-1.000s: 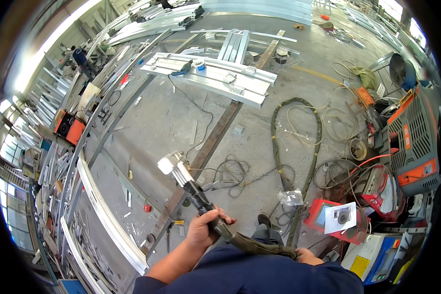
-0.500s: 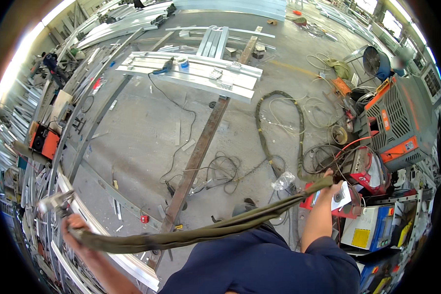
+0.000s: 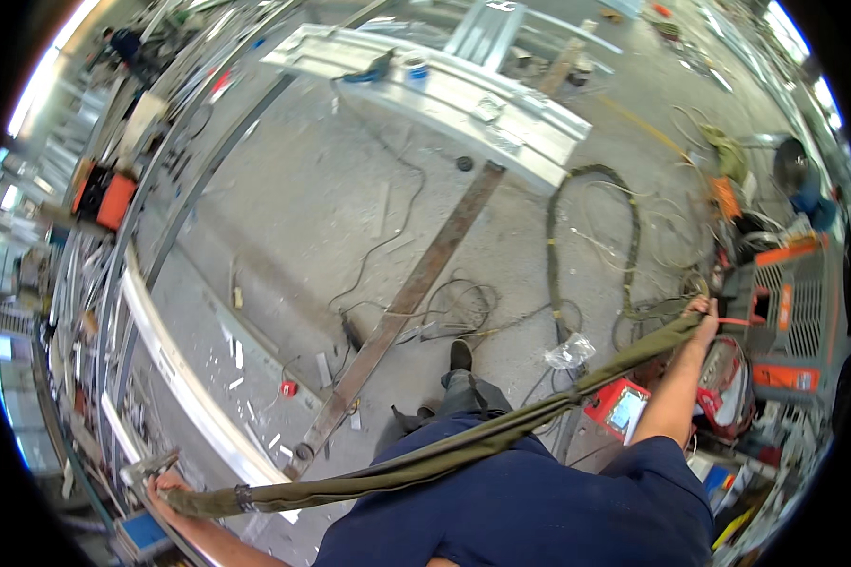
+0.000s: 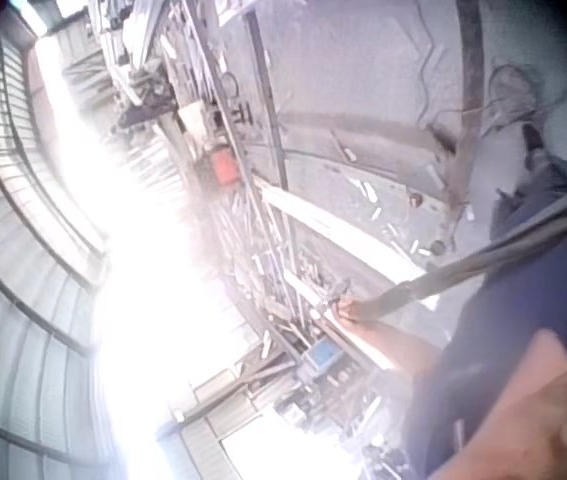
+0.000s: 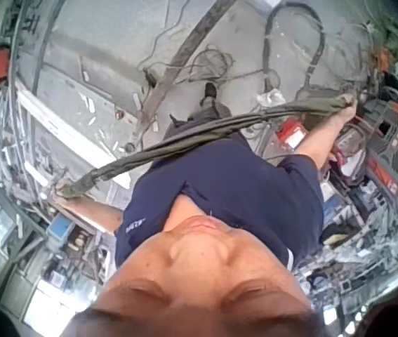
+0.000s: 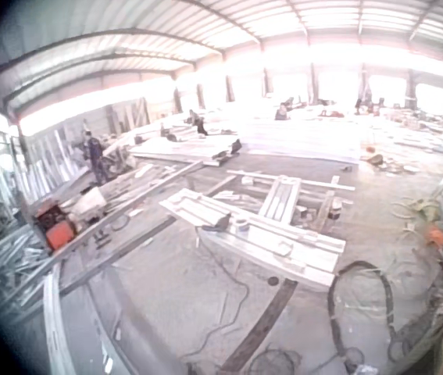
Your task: The person positions metal brackets onto a metal frame and uses a welding gun to tack weld them in place. They repeat this process for several brackets along the frame.
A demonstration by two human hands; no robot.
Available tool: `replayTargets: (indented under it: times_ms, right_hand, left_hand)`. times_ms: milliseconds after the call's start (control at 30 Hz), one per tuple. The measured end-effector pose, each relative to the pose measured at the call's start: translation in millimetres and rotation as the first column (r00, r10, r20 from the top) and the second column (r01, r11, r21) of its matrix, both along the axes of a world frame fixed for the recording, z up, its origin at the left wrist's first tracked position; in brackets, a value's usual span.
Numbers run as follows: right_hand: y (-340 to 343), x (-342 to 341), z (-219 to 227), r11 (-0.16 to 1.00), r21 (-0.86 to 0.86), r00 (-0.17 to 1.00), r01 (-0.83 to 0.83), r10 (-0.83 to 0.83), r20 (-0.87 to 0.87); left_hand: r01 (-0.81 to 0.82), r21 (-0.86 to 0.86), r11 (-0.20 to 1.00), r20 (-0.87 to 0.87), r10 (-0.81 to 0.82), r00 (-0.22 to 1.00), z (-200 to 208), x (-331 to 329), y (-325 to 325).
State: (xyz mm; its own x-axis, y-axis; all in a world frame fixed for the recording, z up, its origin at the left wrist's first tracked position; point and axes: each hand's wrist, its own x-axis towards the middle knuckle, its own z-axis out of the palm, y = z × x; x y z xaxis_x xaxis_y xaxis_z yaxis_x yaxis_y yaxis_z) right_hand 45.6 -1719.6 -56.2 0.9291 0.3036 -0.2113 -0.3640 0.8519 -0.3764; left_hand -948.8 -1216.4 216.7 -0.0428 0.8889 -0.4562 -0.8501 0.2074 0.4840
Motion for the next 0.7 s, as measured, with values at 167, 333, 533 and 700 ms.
replayTargets:
  times_ms: [167,333,533,700]
  right_hand:
    - [33.2,69.8,-3.0,0.992,-0.086,0.993,0.094,-0.100,-0.069]
    - [45.9,59.6,-28.7,0.916,-0.361,0.945,0.173,-0.258,-0.201]
    - [60.5,9.7,-53.5,0.929,-0.317,0.858,0.190,-0.314,-0.406]
    - [80.2,-14.0,-56.3,0.920,-0.323,0.836,0.222,-0.350,-0.422]
  left_hand:
    - [-0.003,-0.043,0.999,0.039,0.005,0.999,-40.9,14.6,0.7]
    - [-0.097,-0.053,0.994,-0.155,0.087,0.984,-44.8,57.5,22.0]
    - [-0.088,-0.037,0.995,-0.534,0.055,0.844,-48.7,102.5,96.0]
    - [0.103,-0.037,0.994,-0.555,-0.106,0.825,-71.7,141.5,221.8]
